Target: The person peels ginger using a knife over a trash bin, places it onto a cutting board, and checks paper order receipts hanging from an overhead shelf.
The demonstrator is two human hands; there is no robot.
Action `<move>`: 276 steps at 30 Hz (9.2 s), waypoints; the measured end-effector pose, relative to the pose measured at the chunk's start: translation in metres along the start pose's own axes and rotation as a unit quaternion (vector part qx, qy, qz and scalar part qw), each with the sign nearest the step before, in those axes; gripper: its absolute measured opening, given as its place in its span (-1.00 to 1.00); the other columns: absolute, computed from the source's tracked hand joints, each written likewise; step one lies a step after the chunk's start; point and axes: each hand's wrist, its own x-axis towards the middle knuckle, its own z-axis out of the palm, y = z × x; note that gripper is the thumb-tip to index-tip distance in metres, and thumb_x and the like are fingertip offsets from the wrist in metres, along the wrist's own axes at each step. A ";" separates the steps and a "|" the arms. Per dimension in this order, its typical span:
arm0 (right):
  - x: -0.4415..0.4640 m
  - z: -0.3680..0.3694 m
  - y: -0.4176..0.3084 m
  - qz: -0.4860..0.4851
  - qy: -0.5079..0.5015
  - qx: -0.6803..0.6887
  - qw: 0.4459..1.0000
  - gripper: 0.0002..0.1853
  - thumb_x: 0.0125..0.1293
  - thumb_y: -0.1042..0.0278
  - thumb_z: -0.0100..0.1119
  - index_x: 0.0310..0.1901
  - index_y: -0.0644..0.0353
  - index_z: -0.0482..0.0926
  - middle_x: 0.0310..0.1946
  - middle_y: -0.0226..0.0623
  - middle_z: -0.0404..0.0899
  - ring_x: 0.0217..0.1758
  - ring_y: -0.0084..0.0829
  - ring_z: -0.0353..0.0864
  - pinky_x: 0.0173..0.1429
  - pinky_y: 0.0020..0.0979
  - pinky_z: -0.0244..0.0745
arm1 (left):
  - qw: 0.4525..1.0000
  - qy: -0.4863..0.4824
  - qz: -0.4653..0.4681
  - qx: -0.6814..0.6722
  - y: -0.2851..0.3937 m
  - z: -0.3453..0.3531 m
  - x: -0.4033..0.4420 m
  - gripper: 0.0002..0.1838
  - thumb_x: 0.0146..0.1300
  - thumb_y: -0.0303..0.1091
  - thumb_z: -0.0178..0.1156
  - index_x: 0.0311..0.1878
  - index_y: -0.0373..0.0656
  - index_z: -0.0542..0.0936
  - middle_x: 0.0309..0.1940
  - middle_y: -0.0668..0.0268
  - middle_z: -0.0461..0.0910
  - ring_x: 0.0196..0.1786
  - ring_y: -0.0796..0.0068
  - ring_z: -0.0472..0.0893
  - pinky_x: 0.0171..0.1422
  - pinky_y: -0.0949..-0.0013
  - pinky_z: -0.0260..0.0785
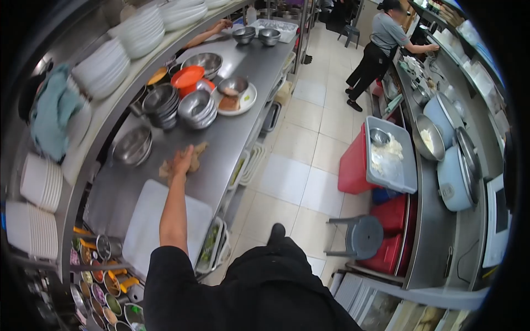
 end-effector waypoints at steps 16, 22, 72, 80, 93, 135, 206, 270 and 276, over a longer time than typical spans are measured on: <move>0.058 -0.489 -0.684 -0.411 0.096 0.455 0.784 -0.77 0.33 0.21 0.13 -0.12 0.17 0.58 -0.23 -0.35 0.63 -0.28 -0.51 0.61 -0.25 -0.44 0.52 | 0.952 -0.041 0.232 -0.195 0.195 0.130 -0.060 -0.61 -0.17 -0.20 0.37 -0.35 -0.35 0.63 -0.40 0.02 0.58 -0.32 0.06 0.60 -0.16 0.19 0.45; -0.008 -0.491 -0.828 -0.511 0.086 0.435 0.736 -0.79 0.36 0.20 0.16 -0.18 0.15 0.61 -0.33 -0.43 0.61 -0.31 -0.57 0.55 -0.30 -0.52 0.48 | 0.928 0.063 0.308 -0.199 0.373 0.160 0.055 -0.59 -0.12 -0.23 0.37 -0.21 -0.31 0.63 -0.23 0.11 0.55 -0.12 0.04 0.54 -0.01 0.14 0.42; 0.128 -0.664 -1.220 -0.782 0.270 -0.059 0.558 -0.68 0.14 0.19 0.23 -0.08 0.11 0.59 0.08 -0.28 0.47 0.25 -0.09 0.27 0.36 0.13 0.03 | 0.794 0.088 0.329 -0.503 0.846 -0.047 0.410 -0.60 0.38 -0.33 0.02 0.11 -0.50 0.36 -0.15 -0.12 0.59 -0.26 -0.02 0.68 -0.29 0.23 0.61; -0.029 -0.726 -1.241 -0.820 0.010 0.018 0.572 -0.70 0.20 0.17 0.26 -0.18 0.24 0.65 0.00 -0.07 0.60 0.10 -0.04 0.53 0.24 -0.14 0.34 | 0.771 0.140 0.328 -0.527 0.785 -0.087 0.383 -0.56 0.38 -0.21 0.03 0.04 -0.50 0.42 -0.25 -0.08 0.63 -0.34 0.01 0.69 -0.38 0.22 0.60; -0.349 -0.836 -1.366 -0.855 -0.309 0.164 0.383 -0.43 0.11 -0.17 0.31 -0.40 0.36 0.64 -0.56 -0.32 0.56 -0.46 -0.55 0.50 -0.36 -0.50 0.40 | 0.788 0.232 0.280 -0.497 0.786 -0.093 0.381 -0.54 0.40 -0.13 0.02 0.05 -0.43 0.46 -0.22 -0.02 0.65 -0.33 0.08 0.70 -0.28 0.24 0.58; -0.396 -0.813 -1.341 -0.952 -0.149 0.181 0.196 -0.69 0.27 0.19 0.25 -0.35 0.35 0.66 -0.63 -0.27 0.60 -0.55 -0.52 0.57 -0.41 -0.41 0.45 | 0.764 0.590 0.244 0.092 0.791 -0.070 0.377 -0.80 0.12 -0.37 0.20 -0.40 -0.37 0.63 -0.59 0.08 0.64 -0.59 0.35 0.64 -0.43 0.28 0.42; -0.361 -0.889 -1.412 -0.868 -0.289 0.094 0.394 -0.69 0.14 0.13 0.37 -0.37 0.28 0.68 -0.55 -0.40 0.62 -0.57 -0.62 0.47 -0.48 -0.56 0.26 | 0.811 0.454 0.209 -0.304 0.754 -0.062 0.316 -0.59 0.21 -0.34 0.16 0.08 -0.37 0.52 -0.04 0.08 0.63 -0.17 0.33 0.69 -0.15 0.42 0.49; -0.387 -0.847 -1.355 -0.900 -0.116 0.325 0.267 -0.62 0.11 0.06 0.42 -0.30 0.23 0.57 -0.56 -0.38 0.56 -0.64 -0.61 0.47 -0.56 -0.58 0.37 | 0.749 0.572 0.262 -0.206 0.799 -0.067 0.372 -0.70 0.06 -0.42 0.38 -0.22 -0.39 0.53 -0.52 0.24 0.64 -0.54 0.62 0.57 -0.43 0.55 0.45; -0.385 -0.857 -1.382 -0.865 -0.310 0.257 0.299 -0.73 0.23 0.20 0.32 -0.29 0.27 0.55 -0.54 -0.29 0.60 -0.61 -0.58 0.56 -0.56 -0.57 0.43 | 0.762 0.563 0.236 -0.216 0.802 -0.068 0.373 -0.66 0.05 -0.36 0.39 -0.21 -0.39 0.53 -0.53 0.25 0.63 -0.55 0.62 0.55 -0.46 0.54 0.42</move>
